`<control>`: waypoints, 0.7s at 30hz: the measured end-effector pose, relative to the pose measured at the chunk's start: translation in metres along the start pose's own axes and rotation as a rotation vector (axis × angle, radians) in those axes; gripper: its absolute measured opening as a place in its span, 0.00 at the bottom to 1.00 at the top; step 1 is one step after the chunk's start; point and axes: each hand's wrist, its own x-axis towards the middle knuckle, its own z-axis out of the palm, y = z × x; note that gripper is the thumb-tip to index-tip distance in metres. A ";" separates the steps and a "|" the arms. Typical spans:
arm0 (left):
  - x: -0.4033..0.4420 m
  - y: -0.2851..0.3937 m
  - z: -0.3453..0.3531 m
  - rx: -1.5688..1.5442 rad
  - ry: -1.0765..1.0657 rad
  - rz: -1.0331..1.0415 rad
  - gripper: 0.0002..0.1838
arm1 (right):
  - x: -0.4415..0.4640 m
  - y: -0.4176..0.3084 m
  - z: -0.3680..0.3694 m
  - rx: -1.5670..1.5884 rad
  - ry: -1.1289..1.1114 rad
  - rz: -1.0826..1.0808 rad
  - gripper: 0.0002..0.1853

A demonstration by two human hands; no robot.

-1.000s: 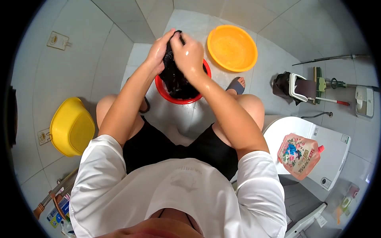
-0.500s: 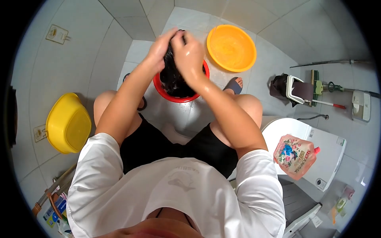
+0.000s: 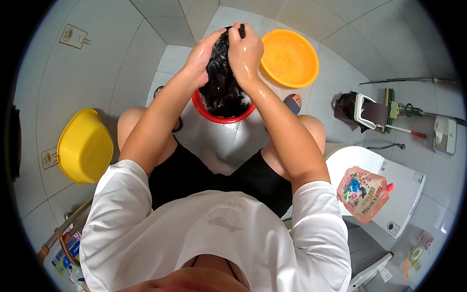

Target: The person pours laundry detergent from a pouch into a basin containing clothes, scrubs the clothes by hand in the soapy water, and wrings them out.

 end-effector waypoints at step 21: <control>-0.001 0.006 -0.004 0.203 -0.007 0.103 0.14 | -0.021 -0.004 0.003 0.138 0.023 -0.063 0.18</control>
